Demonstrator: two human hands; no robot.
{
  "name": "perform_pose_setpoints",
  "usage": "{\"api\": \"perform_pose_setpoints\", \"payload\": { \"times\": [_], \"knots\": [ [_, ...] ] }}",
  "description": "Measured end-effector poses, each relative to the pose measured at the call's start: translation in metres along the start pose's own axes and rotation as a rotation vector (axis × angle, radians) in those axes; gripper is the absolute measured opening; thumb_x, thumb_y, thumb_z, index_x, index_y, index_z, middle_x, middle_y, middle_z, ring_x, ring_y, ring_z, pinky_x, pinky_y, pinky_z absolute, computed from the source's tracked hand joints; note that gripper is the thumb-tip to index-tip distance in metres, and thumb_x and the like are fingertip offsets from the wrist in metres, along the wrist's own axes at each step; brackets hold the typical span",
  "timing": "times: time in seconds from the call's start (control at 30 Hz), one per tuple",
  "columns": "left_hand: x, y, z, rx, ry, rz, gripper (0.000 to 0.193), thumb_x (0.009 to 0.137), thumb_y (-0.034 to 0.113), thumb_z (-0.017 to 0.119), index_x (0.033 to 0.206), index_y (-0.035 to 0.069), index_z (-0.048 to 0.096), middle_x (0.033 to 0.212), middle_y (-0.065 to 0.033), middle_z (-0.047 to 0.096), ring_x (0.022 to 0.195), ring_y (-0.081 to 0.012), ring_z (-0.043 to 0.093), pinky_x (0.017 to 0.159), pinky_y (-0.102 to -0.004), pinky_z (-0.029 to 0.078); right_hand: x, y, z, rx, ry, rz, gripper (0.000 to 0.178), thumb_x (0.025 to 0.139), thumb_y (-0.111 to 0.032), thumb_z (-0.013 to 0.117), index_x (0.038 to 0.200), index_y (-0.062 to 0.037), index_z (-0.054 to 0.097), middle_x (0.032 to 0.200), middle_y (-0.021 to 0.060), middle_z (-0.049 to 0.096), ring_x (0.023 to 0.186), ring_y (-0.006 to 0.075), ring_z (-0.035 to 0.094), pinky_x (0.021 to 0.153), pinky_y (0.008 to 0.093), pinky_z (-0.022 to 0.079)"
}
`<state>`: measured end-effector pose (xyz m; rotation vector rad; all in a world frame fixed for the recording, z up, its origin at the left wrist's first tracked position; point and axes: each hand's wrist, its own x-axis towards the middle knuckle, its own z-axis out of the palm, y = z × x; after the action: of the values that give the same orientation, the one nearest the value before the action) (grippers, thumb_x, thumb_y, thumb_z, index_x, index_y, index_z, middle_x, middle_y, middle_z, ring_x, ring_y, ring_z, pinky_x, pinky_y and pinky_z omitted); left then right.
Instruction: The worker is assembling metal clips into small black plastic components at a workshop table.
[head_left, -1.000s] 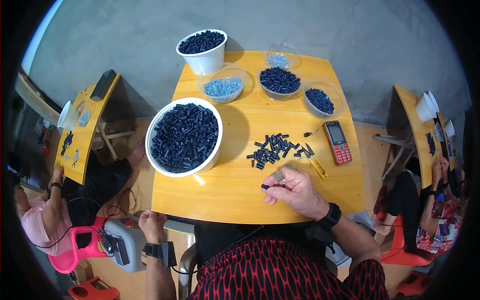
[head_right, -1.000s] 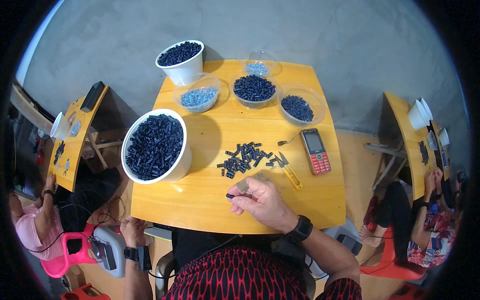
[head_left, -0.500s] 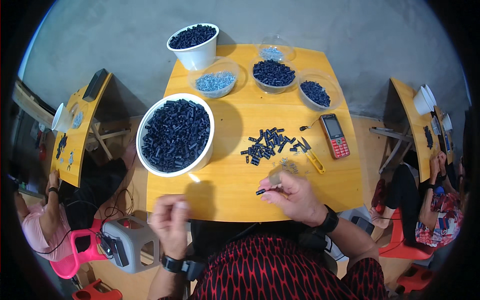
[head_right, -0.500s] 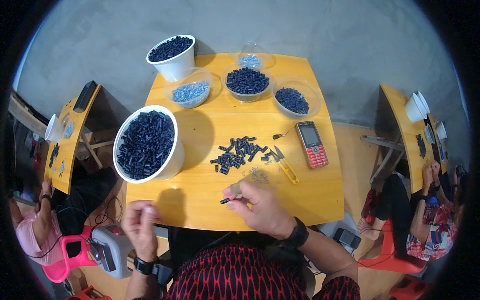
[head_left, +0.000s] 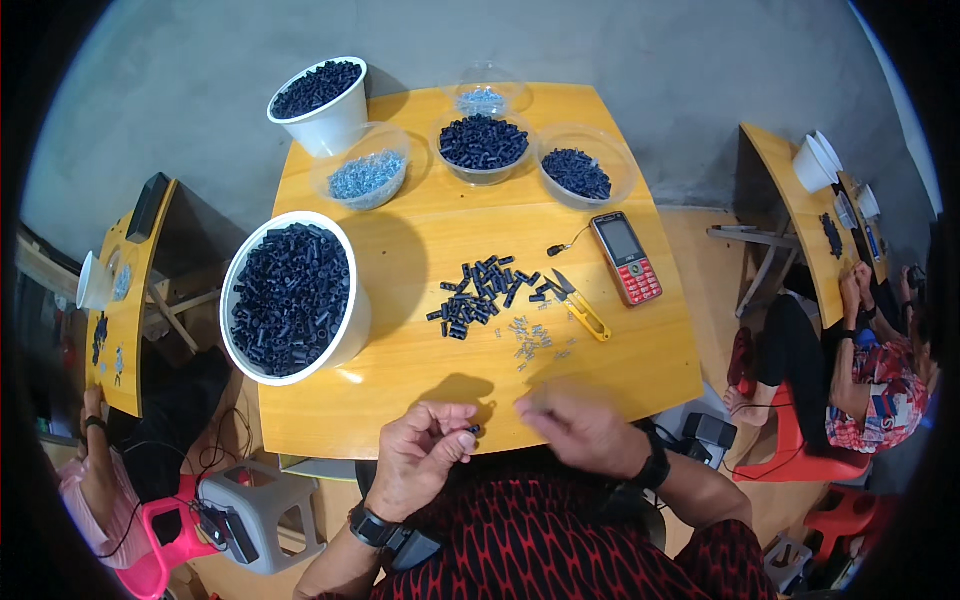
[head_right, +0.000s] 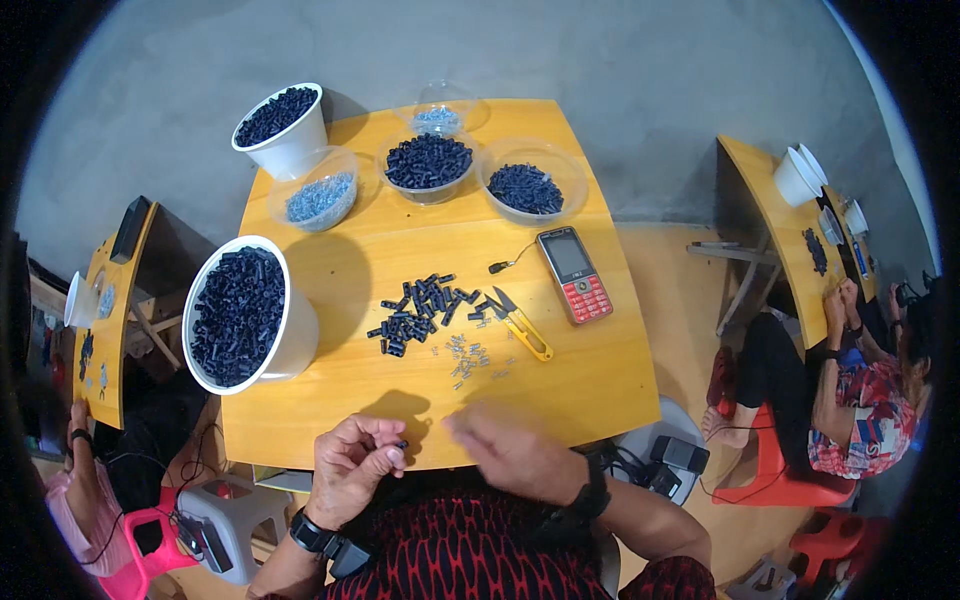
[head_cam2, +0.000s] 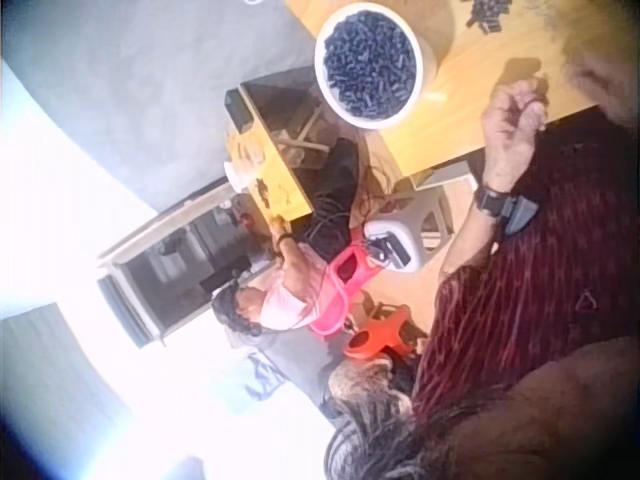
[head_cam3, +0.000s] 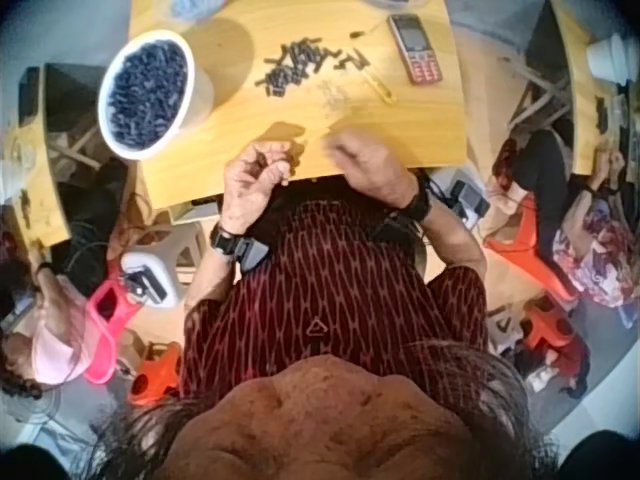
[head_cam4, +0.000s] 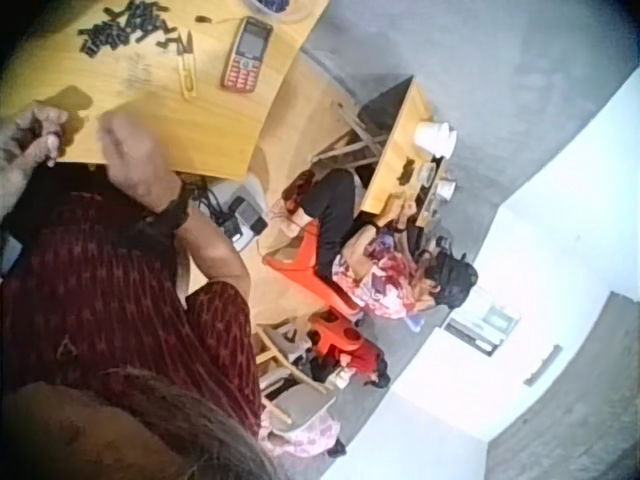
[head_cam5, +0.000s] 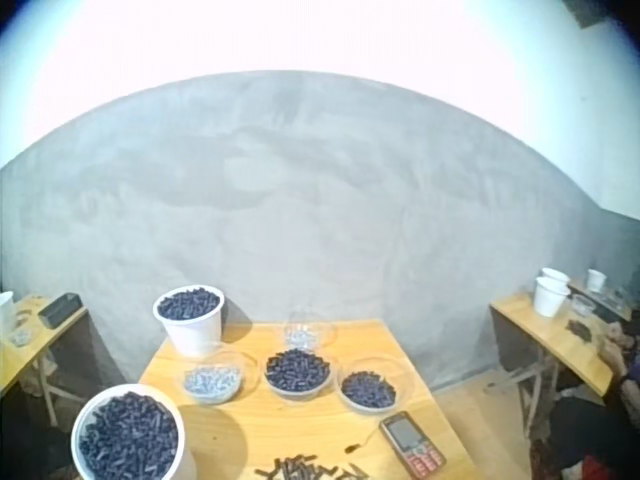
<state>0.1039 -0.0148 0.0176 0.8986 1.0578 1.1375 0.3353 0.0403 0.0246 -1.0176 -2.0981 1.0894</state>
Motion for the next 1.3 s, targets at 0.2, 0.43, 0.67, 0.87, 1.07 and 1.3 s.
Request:
{"api": "perform_pose_setpoints", "payload": {
  "times": [0.2,0.43,0.67,0.87,1.07,1.3],
  "knots": [
    [0.007,-0.008,0.001,-0.014,0.060,0.012,0.015,0.097,-0.001,0.064,0.112,-0.002,0.062,0.087,-0.0031,0.065,0.075,-0.0081,0.062,0.067,-0.0225,0.052,0.026,0.011,-0.021,-0.260,0.087,-0.064,0.007,0.090,-0.004,0.067,0.095,-0.0005,0.068,0.089,0.0136,0.063,0.077,0.0305,0.065,0.068,0.0369,0.053],
    [0.010,-0.006,0.003,-0.026,0.087,-0.005,0.013,0.095,0.004,0.068,0.105,-0.001,0.061,0.086,-0.0056,0.065,0.073,-0.0106,0.064,0.065,-0.0243,0.054,0.037,0.018,-0.014,-0.389,-0.061,-0.195,0.015,0.085,-0.001,0.057,0.100,0.0007,0.058,0.093,0.0155,0.055,0.079,0.0347,0.062,0.066,0.0427,0.049],
    [0.012,-0.007,-0.002,-0.063,0.055,-0.023,0.014,0.097,0.000,0.064,0.110,-0.002,0.062,0.089,-0.0041,0.067,0.077,-0.0084,0.063,0.068,-0.0223,0.053,0.040,-0.003,-0.017,-0.400,-0.044,-0.237,0.012,0.087,0.000,0.059,0.099,0.0008,0.058,0.091,0.0160,0.055,0.080,0.0355,0.062,0.068,0.0428,0.050],
    [0.012,-0.002,0.000,-0.045,0.097,-0.043,0.013,0.094,0.003,0.069,0.104,-0.002,0.062,0.086,-0.0059,0.068,0.068,-0.0090,0.062,0.063,-0.0222,0.052,0.043,-0.022,0.000,0.051,-0.121,-0.129,0.009,0.087,0.001,0.069,0.093,0.0002,0.063,0.094,0.0141,0.064,0.084,0.0303,0.066,0.071,0.0362,0.052],
    [0.011,-0.009,-0.002,-0.052,0.075,0.001,0.013,0.094,0.003,0.069,0.104,-0.001,0.062,0.085,-0.0061,0.068,0.067,-0.0085,0.061,0.061,-0.0216,0.051,0.051,-0.020,0.005,0.135,-0.119,-0.200,0.011,0.089,0.003,0.062,0.100,0.0010,0.062,0.092,0.0138,0.060,0.084,0.0336,0.063,0.071,0.0378,0.051],
    [0.011,-0.008,-0.002,-0.054,0.080,0.005,0.011,0.094,0.003,0.070,0.102,-0.001,0.063,0.083,-0.0057,0.067,0.067,-0.0082,0.060,0.060,-0.0219,0.050,0.055,-0.026,-0.003,-0.053,-0.226,-0.253,0.024,0.087,0.001,0.062,0.110,0.0000,0.059,0.088,0.0136,0.058,0.080,0.0338,0.062,0.069,0.0414,0.050]
  ]
}}
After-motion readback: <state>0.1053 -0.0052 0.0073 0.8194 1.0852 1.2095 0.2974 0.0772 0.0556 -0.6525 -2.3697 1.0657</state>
